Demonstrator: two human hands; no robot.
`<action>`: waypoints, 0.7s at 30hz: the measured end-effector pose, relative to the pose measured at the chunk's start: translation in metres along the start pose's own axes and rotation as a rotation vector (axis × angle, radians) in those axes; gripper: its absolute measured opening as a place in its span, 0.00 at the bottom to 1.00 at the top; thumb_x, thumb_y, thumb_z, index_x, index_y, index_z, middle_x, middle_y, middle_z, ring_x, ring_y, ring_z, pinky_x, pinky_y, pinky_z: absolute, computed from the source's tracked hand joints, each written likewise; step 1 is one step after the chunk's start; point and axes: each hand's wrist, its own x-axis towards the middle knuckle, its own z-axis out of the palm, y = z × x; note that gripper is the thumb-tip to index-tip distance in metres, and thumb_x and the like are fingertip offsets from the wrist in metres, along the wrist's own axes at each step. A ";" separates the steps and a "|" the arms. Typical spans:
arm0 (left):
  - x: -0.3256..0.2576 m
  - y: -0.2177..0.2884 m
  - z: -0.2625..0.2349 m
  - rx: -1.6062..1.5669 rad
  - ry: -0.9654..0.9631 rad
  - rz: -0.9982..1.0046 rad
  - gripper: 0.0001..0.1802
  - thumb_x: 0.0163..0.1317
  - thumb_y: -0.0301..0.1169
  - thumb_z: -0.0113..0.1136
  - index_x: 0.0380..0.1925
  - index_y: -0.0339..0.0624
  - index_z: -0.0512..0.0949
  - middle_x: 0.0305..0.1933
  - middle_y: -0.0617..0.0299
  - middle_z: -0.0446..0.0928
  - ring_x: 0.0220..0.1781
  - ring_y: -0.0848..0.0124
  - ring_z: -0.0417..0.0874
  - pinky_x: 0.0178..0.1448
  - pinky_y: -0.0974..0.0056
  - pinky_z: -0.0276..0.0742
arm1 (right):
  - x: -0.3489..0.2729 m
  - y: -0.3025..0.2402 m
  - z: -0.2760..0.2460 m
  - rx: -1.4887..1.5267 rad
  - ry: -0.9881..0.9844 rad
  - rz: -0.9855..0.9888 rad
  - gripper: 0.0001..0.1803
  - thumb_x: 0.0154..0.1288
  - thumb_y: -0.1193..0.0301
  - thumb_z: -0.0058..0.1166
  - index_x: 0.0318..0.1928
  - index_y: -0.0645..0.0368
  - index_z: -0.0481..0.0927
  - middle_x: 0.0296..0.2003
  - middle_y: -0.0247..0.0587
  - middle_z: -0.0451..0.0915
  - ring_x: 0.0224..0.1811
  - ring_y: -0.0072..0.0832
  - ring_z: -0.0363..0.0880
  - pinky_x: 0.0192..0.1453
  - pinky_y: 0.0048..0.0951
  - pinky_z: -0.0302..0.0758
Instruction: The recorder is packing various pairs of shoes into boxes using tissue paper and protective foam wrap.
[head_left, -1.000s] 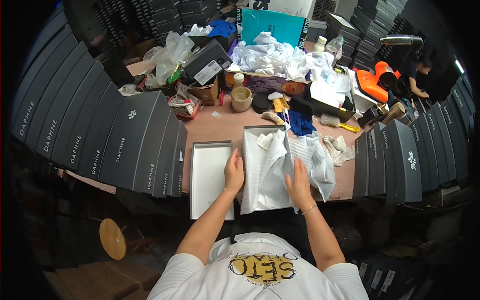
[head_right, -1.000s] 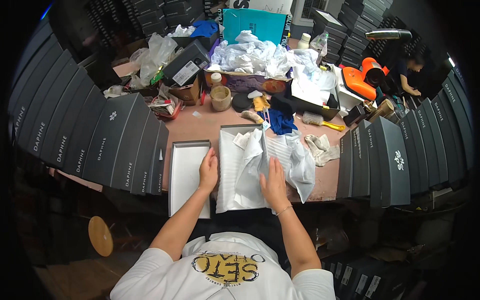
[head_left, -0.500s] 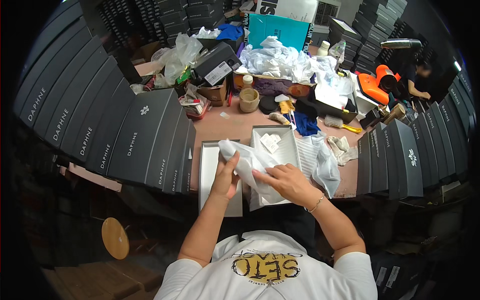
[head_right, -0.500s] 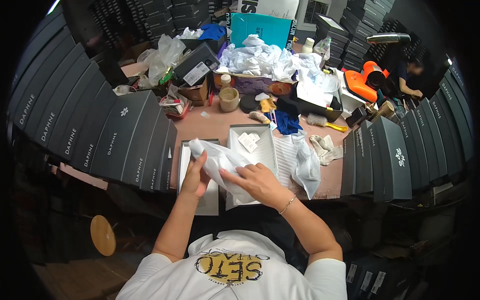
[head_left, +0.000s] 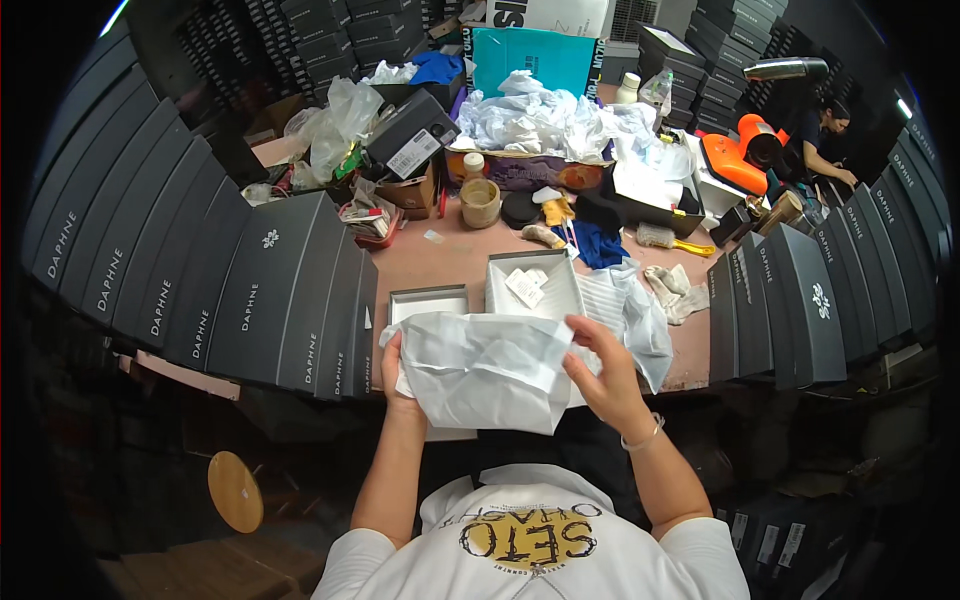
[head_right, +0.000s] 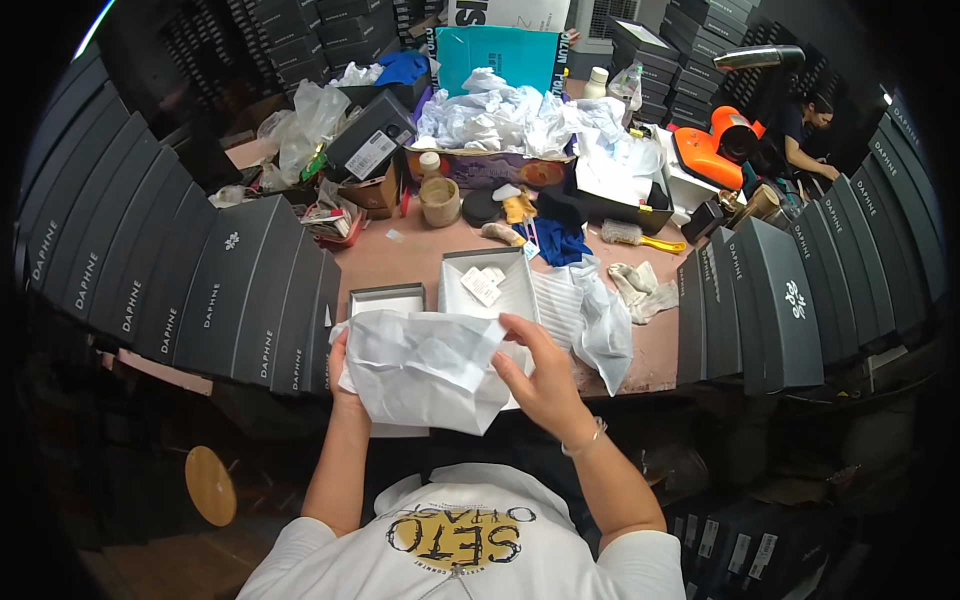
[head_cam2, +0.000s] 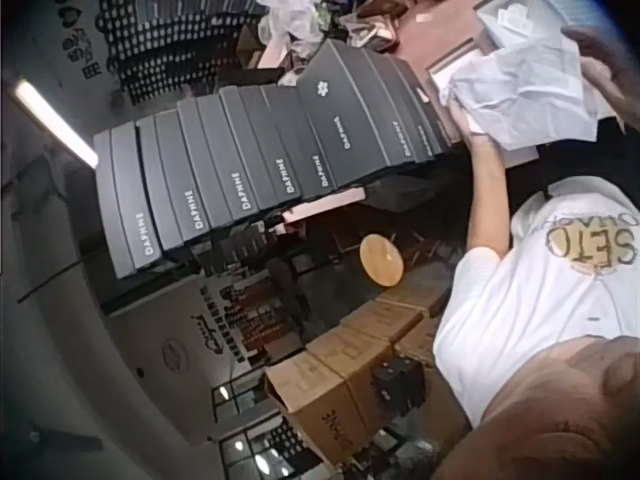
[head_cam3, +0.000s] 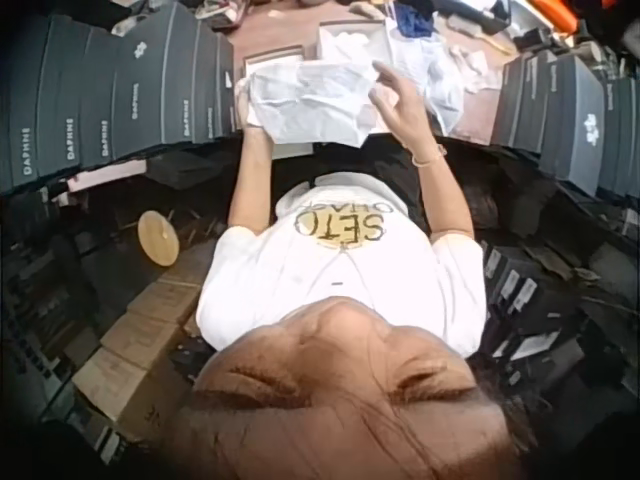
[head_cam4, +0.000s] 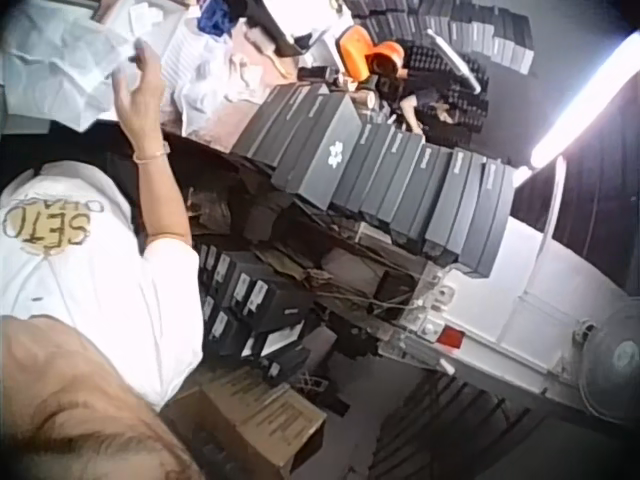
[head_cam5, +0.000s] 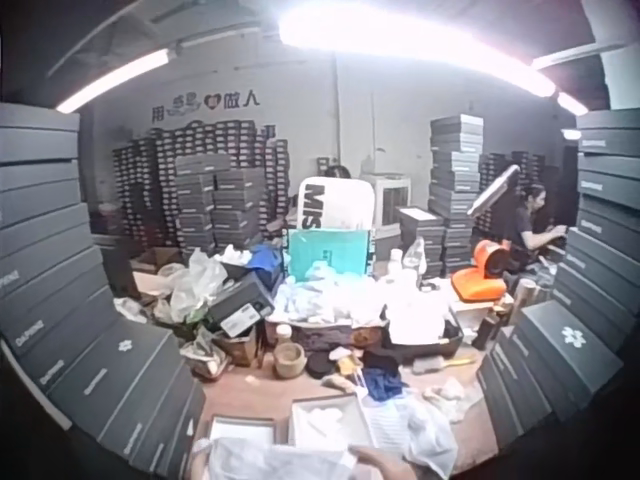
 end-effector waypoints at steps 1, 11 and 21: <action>0.006 -0.006 -0.001 0.023 -0.009 -0.031 0.29 0.67 0.51 0.40 0.54 0.38 0.74 0.54 0.50 0.77 0.55 0.54 0.79 0.61 0.48 0.74 | 0.001 0.023 0.004 0.242 -0.149 0.090 0.28 0.55 0.81 0.56 0.60 0.67 0.69 0.54 0.46 0.76 0.57 0.35 0.74 0.63 0.33 0.68; 0.019 0.084 -0.007 0.486 -0.108 0.897 0.25 0.71 0.53 0.44 0.31 0.40 0.72 0.30 0.59 0.75 0.31 0.65 0.78 0.40 0.61 0.79 | -0.004 0.057 -0.015 0.760 0.451 0.259 0.23 0.55 0.72 0.53 0.53 0.65 0.72 0.37 0.32 0.75 0.38 0.18 0.73 0.43 0.20 0.70; 0.030 0.007 -0.017 1.198 -0.519 -0.249 0.48 0.60 0.60 0.52 0.70 0.38 0.53 0.72 0.48 0.58 0.73 0.56 0.60 0.74 0.52 0.54 | 0.019 0.047 -0.050 0.893 0.347 0.168 0.24 0.56 0.62 0.52 0.51 0.61 0.71 0.36 0.39 0.76 0.39 0.27 0.78 0.49 0.26 0.74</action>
